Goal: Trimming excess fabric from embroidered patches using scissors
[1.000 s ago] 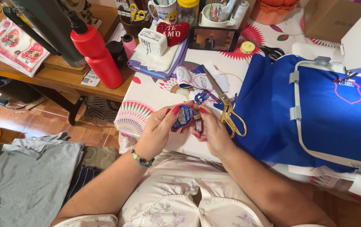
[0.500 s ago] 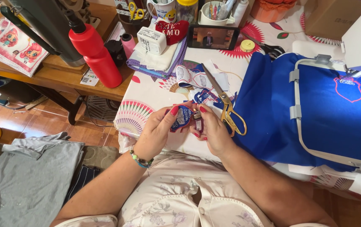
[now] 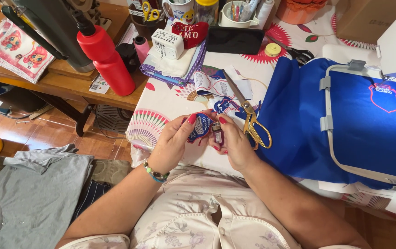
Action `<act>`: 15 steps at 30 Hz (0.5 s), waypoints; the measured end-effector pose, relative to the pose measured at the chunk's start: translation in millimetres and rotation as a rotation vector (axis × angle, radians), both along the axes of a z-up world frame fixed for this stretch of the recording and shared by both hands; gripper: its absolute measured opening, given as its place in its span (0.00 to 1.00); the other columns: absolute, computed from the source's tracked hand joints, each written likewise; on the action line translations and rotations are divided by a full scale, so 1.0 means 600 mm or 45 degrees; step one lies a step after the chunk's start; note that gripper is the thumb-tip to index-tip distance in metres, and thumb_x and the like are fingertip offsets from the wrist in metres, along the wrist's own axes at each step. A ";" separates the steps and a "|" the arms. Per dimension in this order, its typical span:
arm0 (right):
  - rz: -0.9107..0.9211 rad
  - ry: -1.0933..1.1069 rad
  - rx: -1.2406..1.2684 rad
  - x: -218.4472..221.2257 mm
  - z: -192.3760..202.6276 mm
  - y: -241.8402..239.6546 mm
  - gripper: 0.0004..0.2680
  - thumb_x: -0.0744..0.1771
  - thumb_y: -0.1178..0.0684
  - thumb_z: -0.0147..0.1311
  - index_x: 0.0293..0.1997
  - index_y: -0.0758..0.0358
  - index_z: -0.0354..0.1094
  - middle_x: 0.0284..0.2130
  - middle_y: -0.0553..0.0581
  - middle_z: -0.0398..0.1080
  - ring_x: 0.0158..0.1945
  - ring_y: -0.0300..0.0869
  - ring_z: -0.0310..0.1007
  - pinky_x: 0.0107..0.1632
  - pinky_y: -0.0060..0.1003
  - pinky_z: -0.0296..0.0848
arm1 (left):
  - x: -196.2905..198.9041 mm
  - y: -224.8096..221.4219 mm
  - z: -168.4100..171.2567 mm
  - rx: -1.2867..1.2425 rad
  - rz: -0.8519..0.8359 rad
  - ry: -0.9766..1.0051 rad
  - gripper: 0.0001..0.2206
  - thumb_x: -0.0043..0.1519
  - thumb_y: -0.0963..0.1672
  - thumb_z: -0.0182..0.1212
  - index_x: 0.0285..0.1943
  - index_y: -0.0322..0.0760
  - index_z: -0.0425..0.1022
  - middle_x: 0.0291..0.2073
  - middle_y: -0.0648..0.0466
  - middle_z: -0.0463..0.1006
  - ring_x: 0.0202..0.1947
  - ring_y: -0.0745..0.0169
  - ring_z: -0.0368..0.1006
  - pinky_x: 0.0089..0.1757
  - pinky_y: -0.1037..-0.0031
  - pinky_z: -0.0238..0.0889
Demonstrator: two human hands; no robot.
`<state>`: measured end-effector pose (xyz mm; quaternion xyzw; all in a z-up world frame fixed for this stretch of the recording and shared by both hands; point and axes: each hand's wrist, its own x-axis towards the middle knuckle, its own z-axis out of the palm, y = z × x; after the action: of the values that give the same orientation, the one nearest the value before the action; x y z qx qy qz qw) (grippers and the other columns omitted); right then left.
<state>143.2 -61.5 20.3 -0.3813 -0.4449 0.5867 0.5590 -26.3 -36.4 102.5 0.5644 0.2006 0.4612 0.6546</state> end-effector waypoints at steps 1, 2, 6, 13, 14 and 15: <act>0.000 0.001 -0.001 0.002 -0.008 0.004 0.12 0.73 0.45 0.28 0.54 0.57 0.55 0.15 0.56 0.55 0.18 0.38 0.48 0.18 0.23 0.44 | 0.000 0.004 -0.009 -0.001 0.000 0.001 0.19 0.73 0.47 0.47 0.36 0.30 0.77 0.17 0.46 0.75 0.22 0.68 0.64 0.30 0.84 0.58; 0.002 -0.009 0.001 0.004 -0.016 0.006 0.12 0.73 0.44 0.28 0.54 0.56 0.55 0.14 0.55 0.55 0.18 0.37 0.47 0.18 0.23 0.44 | 0.000 0.007 -0.019 -0.025 0.032 -0.009 0.18 0.73 0.46 0.49 0.35 0.29 0.77 0.18 0.46 0.75 0.21 0.67 0.66 0.29 0.83 0.60; -0.004 0.003 -0.002 0.000 -0.006 0.003 0.12 0.73 0.45 0.27 0.56 0.57 0.55 0.14 0.55 0.54 0.18 0.37 0.46 0.19 0.23 0.44 | -0.001 0.001 -0.008 -0.023 0.026 0.021 0.18 0.73 0.46 0.50 0.34 0.29 0.77 0.17 0.46 0.75 0.21 0.67 0.66 0.28 0.82 0.60; -0.233 0.154 -0.037 0.006 -0.013 -0.010 0.17 0.73 0.34 0.30 0.55 0.56 0.56 0.34 0.63 0.68 0.29 0.41 0.65 0.22 0.22 0.56 | 0.007 0.005 0.010 -0.409 0.066 -0.086 0.15 0.69 0.47 0.56 0.38 0.27 0.76 0.24 0.48 0.79 0.24 0.69 0.76 0.30 0.84 0.70; -0.246 0.123 -0.019 0.005 -0.004 -0.014 0.18 0.72 0.34 0.32 0.53 0.57 0.57 0.34 0.64 0.69 0.29 0.41 0.64 0.22 0.23 0.57 | 0.005 0.014 -0.006 -0.554 0.012 -0.182 0.14 0.69 0.45 0.56 0.38 0.24 0.73 0.25 0.41 0.79 0.25 0.59 0.79 0.32 0.73 0.75; -0.258 0.091 0.000 0.003 0.004 -0.018 0.18 0.72 0.33 0.34 0.51 0.58 0.58 0.34 0.66 0.69 0.29 0.42 0.63 0.23 0.25 0.58 | 0.003 0.022 -0.022 -0.698 -0.044 -0.280 0.14 0.70 0.44 0.55 0.39 0.21 0.71 0.25 0.35 0.79 0.26 0.49 0.82 0.33 0.63 0.79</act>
<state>144.8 -72.3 22.4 -0.4030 -0.3839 0.5405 0.6309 -24.8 -23.1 89.2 0.3165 0.2359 0.4372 0.8081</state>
